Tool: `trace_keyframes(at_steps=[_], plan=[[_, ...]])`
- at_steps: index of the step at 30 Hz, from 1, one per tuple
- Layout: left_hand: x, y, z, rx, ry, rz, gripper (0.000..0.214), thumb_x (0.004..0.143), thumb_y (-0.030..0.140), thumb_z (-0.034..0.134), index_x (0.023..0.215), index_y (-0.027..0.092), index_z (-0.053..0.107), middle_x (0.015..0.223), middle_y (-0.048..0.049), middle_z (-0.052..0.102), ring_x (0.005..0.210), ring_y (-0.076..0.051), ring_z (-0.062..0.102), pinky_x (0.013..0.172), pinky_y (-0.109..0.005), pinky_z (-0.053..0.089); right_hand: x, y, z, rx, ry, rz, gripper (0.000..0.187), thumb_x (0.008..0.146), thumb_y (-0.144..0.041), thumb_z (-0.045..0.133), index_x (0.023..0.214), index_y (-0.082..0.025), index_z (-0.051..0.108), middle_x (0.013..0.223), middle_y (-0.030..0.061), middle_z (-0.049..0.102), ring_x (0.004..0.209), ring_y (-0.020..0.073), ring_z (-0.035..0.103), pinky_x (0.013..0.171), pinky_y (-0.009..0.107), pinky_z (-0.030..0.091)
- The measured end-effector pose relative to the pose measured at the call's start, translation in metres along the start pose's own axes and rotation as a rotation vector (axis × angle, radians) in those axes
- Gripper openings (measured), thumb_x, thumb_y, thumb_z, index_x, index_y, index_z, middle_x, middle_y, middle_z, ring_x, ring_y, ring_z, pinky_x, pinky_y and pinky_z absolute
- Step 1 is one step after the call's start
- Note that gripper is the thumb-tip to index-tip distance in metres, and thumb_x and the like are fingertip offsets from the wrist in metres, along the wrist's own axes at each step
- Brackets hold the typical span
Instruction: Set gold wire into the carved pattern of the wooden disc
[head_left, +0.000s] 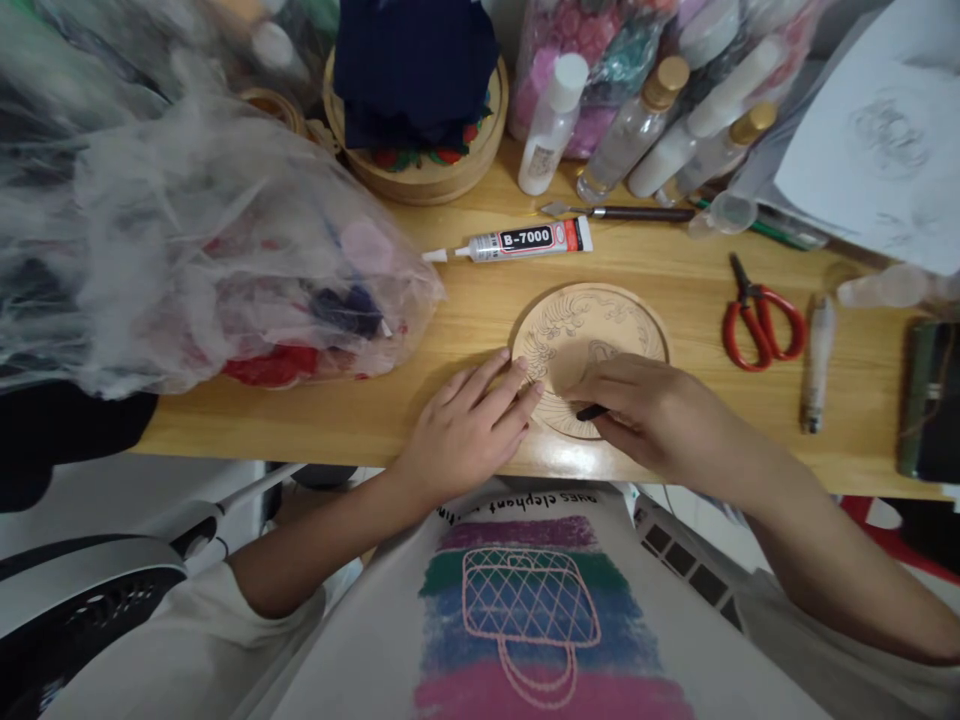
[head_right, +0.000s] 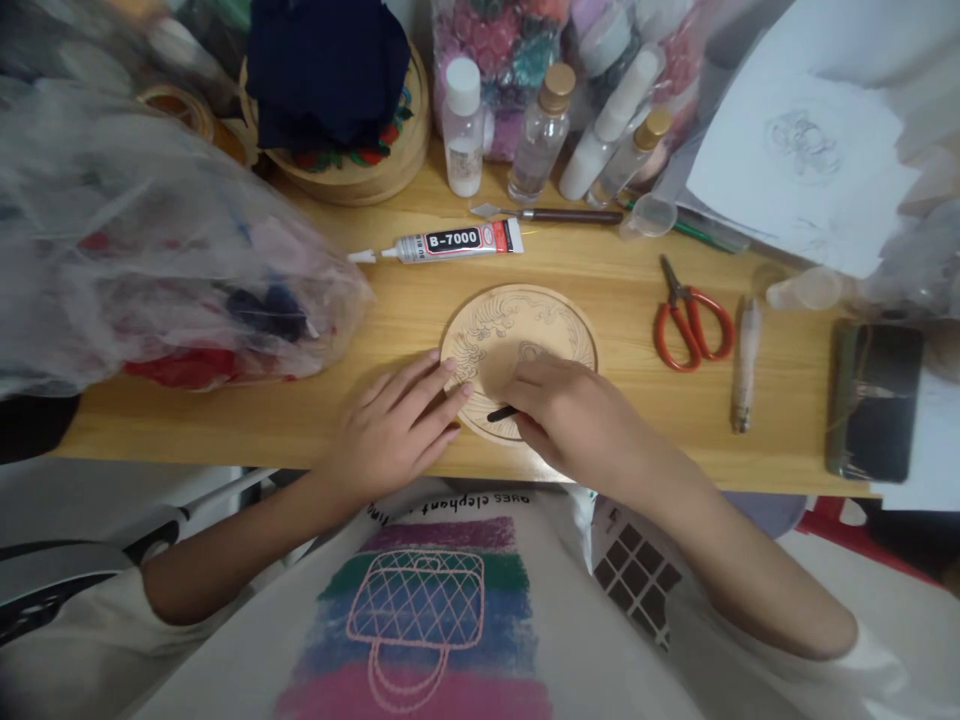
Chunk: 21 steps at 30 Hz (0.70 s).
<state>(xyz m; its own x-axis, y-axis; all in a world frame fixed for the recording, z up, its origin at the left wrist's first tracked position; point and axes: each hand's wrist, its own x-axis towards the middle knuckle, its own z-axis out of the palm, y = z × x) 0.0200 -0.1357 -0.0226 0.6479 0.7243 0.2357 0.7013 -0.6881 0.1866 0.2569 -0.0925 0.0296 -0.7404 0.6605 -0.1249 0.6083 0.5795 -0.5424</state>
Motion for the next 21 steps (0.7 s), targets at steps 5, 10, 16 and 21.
trace_keyframes(at_steps=[5,10,16,21], plan=[[0.000,0.000,0.001,0.004,0.027,0.006,0.033,0.100,0.028,0.050,0.129,0.015,0.061,0.133,-0.0120,0.065,0.127,-0.030,0.059,0.096,-0.040,0.049,0.007,0.004,-0.009,0.066,-0.073,-0.026,0.025,0.091,-0.010,0.050,0.106,-0.014,0.069,0.095,0.0081,0.070,0.083,0.0192,0.065,0.074,0.032,0.049],[0.000,0.000,0.001,0.000,0.010,0.008,0.035,0.100,0.028,0.051,0.130,0.014,0.061,0.134,-0.0130,0.065,0.128,-0.030,0.057,0.097,-0.040,0.049,0.012,0.008,-0.015,0.059,-0.123,-0.040,0.022,0.091,-0.010,0.050,0.097,-0.016,0.071,0.089,0.0064,0.069,0.077,0.0164,0.062,0.069,0.029,0.046],[0.001,0.000,0.000,0.003,-0.011,0.010,0.035,0.101,0.028,0.049,0.132,0.015,0.060,0.135,-0.0133,0.064,0.129,-0.030,0.056,0.096,-0.040,0.049,0.014,0.011,-0.016,0.033,-0.145,-0.060,0.024,0.090,-0.009,0.050,0.097,-0.016,0.072,0.089,0.0065,0.068,0.079,0.0167,0.063,0.070,0.028,0.046],[0.001,0.000,0.000,0.013,0.020,0.013,0.034,0.100,0.028,0.050,0.128,0.015,0.063,0.133,-0.0124,0.066,0.126,-0.030,0.059,0.095,-0.040,0.050,0.015,0.010,-0.017,0.016,-0.142,-0.080,0.028,0.088,-0.006,0.051,0.102,-0.016,0.073,0.086,0.0061,0.068,0.077,0.0170,0.062,0.068,0.028,0.044]])
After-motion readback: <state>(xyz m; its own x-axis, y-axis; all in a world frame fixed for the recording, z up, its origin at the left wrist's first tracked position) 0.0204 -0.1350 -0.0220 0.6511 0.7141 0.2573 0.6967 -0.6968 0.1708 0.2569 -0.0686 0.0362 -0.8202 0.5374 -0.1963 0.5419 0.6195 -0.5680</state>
